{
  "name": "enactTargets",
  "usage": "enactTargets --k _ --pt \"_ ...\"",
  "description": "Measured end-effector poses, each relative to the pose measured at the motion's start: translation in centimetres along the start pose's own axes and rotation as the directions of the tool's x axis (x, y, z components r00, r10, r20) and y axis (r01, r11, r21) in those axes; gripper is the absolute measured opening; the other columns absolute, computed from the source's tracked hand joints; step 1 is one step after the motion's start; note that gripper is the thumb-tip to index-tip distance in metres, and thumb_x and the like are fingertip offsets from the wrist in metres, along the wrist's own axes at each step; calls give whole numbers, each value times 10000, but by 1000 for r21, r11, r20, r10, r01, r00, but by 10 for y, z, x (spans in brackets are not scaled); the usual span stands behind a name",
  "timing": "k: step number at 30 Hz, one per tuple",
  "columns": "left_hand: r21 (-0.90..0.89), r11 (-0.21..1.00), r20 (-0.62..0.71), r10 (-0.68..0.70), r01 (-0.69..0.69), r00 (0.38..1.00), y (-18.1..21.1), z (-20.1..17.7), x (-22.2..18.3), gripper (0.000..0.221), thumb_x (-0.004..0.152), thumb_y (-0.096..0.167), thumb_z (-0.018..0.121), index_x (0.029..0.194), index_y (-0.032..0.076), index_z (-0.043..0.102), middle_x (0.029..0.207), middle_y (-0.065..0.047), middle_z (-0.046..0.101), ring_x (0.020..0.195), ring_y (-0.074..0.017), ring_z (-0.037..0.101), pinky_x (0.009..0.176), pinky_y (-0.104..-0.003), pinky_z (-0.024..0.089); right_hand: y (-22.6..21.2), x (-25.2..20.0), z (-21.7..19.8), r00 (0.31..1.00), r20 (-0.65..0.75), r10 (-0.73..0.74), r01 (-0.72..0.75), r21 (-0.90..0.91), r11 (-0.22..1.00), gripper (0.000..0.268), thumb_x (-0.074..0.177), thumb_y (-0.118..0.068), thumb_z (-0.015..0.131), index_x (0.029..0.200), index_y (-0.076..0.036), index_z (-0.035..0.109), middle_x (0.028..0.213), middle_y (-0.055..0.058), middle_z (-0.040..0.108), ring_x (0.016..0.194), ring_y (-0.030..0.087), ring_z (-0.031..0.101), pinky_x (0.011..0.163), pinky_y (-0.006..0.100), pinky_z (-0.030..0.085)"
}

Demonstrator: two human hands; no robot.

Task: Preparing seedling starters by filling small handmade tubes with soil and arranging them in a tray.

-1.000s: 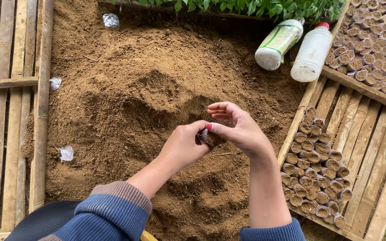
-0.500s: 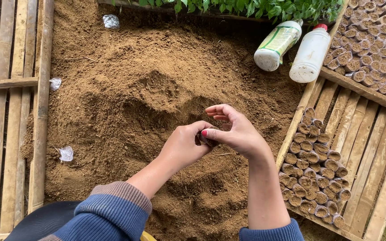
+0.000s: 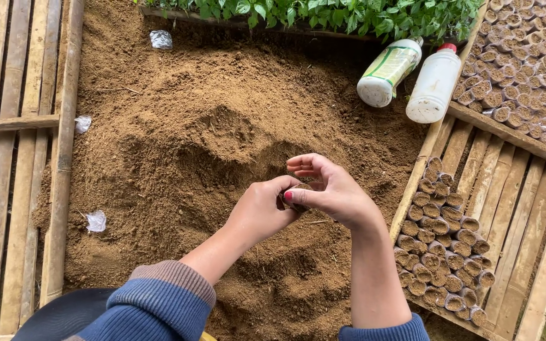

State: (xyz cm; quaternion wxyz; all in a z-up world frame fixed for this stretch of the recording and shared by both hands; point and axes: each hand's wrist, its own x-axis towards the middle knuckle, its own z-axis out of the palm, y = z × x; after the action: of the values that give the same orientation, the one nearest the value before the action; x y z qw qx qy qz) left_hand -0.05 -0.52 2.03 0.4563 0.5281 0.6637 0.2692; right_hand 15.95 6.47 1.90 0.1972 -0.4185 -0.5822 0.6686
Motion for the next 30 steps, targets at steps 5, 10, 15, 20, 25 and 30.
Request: enactTargets --k 5,10,15,20,25,30 --pt "12 1000 -22 13 -12 1000 -12 6 3 306 711 184 774 1016 176 759 712 -62 705 679 -238 694 657 -357 524 -9 -4 -1 1000 7 -29 27 158 987 593 780 -176 838 1318 -32 635 1235 170 689 1229 307 596 1069 513 433" --pt "-25 1000 -32 13 -14 999 -9 7 2 272 697 173 782 966 175 749 698 -43 679 684 -202 682 676 -314 523 -16 -13 -21 988 67 -138 142 -63 988 473 791 -185 846 1228 -72 706 1332 231 638 1322 460 518 1091 687 300" --pt "-17 1000 -34 25 -26 999 -21 12 7 187 704 168 789 874 134 720 722 -97 713 679 -277 671 669 -365 514 -13 -16 -27 964 150 -221 256 -285 924 434 760 -195 880 1172 -134 758 1518 249 489 1414 529 382 1107 726 238" --pt "-36 998 -17 50 -51 999 -15 12 7 166 738 167 722 902 141 712 739 -109 705 720 -276 670 697 -381 519 -13 -9 -12 981 77 -178 192 -519 833 143 818 -314 846 937 -236 833 1516 170 495 1462 458 323 1148 709 150" --pt "-29 999 -18 36 -36 999 -13 11 3 234 718 176 756 950 157 729 759 -102 716 752 -271 689 715 -375 528 -15 -13 -18 969 -18 -247 230 -308 923 53 853 -153 792 903 -160 808 1423 178 591 1378 397 486 1133 627 297" --pt "-45 998 -17 32 -33 999 -16 16 4 282 703 154 756 985 169 758 689 -27 661 686 -176 653 693 -302 527 -12 -22 -32 944 -96 -316 309 -79 948 86 892 -138 762 896 -54 749 1341 237 625 1282 373 589 1102 561 386"
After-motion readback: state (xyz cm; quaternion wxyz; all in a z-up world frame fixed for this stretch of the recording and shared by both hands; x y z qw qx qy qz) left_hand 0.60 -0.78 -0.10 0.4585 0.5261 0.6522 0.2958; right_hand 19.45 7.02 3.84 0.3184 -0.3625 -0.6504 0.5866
